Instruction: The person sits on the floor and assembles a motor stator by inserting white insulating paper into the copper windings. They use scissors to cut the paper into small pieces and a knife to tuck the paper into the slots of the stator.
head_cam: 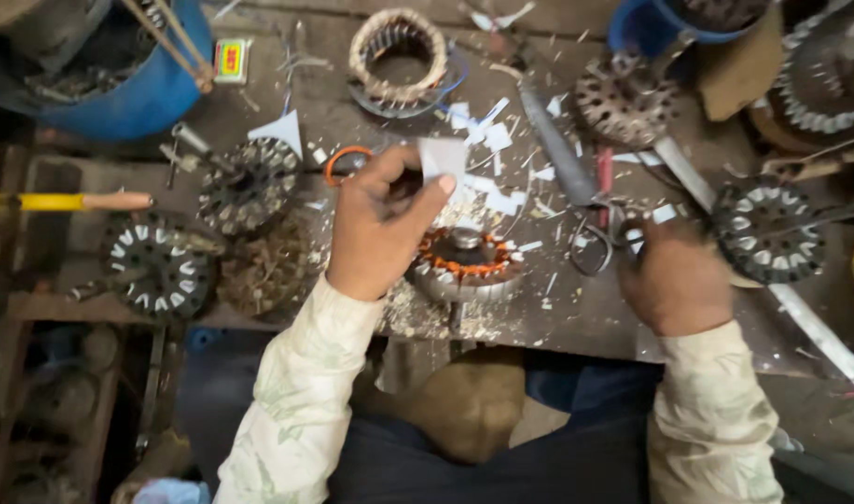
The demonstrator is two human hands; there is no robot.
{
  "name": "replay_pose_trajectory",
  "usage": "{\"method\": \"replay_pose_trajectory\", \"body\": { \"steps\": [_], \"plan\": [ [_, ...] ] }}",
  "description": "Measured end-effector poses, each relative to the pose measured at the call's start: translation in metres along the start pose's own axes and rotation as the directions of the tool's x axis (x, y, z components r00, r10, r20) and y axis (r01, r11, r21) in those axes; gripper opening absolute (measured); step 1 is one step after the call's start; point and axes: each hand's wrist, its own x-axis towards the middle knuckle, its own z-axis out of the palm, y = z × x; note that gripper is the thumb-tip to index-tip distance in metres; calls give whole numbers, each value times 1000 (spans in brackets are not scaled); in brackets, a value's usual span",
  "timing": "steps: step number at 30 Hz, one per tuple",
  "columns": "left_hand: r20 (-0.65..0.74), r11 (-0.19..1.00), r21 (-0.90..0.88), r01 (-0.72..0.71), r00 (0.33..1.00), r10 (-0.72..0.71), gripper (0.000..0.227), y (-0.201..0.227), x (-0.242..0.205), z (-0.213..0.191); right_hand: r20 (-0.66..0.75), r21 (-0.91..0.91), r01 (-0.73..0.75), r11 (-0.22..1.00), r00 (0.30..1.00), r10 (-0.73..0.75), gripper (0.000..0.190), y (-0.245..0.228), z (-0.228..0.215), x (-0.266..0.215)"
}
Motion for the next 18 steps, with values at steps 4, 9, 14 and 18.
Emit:
{"method": "replay_pose_trajectory", "body": {
  "steps": [4,9,14,18],
  "plan": [
    [-77,996,-93,-4,997,-3,21,-7,-3,-4,-336,290,234,928,933,-131,39,-12,3,0],
    [-84,999,20,-27,996,28,8,-8,-14,-3,-346,281,233,931,929,-128,54,-28,7,7],
    [-47,941,106,-320,944,326,16,-11,-16,-3,-289,455,218,863,953,-88,69,-34,-13,5],
    [-129,934,197,-297,937,325,17,-7,-19,-3,-281,778,236,583,960,-13,62,-42,-34,-11]
  ]
}}
